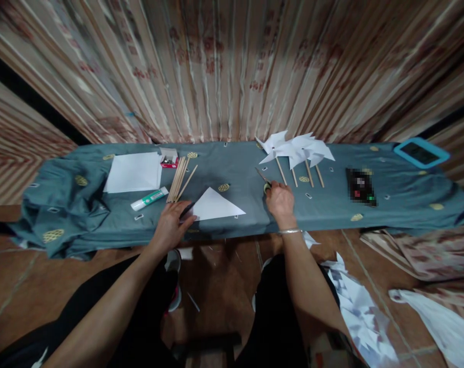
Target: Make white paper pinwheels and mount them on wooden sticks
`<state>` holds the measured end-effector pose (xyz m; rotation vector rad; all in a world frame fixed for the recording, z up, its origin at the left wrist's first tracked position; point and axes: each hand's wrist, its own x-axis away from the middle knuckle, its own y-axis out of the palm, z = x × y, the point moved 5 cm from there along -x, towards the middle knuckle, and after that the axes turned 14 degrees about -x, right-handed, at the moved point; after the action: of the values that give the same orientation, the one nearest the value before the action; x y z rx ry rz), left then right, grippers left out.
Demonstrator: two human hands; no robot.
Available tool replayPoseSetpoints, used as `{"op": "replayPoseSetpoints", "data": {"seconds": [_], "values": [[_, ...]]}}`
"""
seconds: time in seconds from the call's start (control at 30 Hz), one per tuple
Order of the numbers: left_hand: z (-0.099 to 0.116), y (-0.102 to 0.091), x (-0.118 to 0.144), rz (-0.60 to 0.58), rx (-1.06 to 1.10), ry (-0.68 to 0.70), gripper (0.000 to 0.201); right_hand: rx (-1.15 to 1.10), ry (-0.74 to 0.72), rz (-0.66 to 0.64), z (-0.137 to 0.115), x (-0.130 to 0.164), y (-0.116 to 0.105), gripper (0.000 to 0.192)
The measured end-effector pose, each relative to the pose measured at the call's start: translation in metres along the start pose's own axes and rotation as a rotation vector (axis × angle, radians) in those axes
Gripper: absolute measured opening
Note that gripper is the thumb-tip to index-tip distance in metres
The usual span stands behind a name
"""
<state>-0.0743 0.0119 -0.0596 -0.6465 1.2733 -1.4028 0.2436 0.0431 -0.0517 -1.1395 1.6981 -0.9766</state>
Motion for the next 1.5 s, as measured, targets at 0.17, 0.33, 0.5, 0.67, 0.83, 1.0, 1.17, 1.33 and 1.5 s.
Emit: {"op": "replayPoseSetpoints", "data": {"seconds": [0.17,0.33,0.5,0.67,0.83,1.0,1.17,1.33,1.5], "values": [[0.005,0.005,-0.004,0.04,0.073,-0.015,0.036,0.029,0.001,-0.004,-0.003,0.005,-0.006,0.032],[0.014,0.003,-0.009,0.059,0.166,-0.057,0.045,-0.141,-0.091,0.097,-0.018,0.011,-0.007,0.038],[0.023,-0.007,-0.014,0.086,0.278,-0.038,0.032,-0.727,-0.13,-0.017,-0.036,0.011,0.004,0.037],[0.028,-0.014,-0.015,0.171,0.325,0.049,0.018,-1.19,-0.064,-0.367,-0.057,0.017,0.018,0.044],[0.026,-0.014,-0.017,0.219,0.317,0.048,0.017,-1.375,0.061,-0.561,-0.068,0.027,0.018,0.051],[0.026,-0.015,-0.017,0.243,0.334,0.063,0.016,-1.415,0.023,-0.589,-0.074,0.034,0.016,0.05],[0.03,-0.016,-0.017,0.248,0.365,0.045,0.021,-1.29,0.078,-0.463,-0.063,0.033,0.022,0.042],[0.031,-0.018,-0.018,0.243,0.373,-0.092,0.015,-1.292,0.099,-0.282,-0.056,0.033,0.017,0.042],[0.035,-0.001,-0.022,0.19,0.56,-0.207,0.03,-1.325,0.115,-0.158,-0.057,0.039,0.014,0.038]]}}
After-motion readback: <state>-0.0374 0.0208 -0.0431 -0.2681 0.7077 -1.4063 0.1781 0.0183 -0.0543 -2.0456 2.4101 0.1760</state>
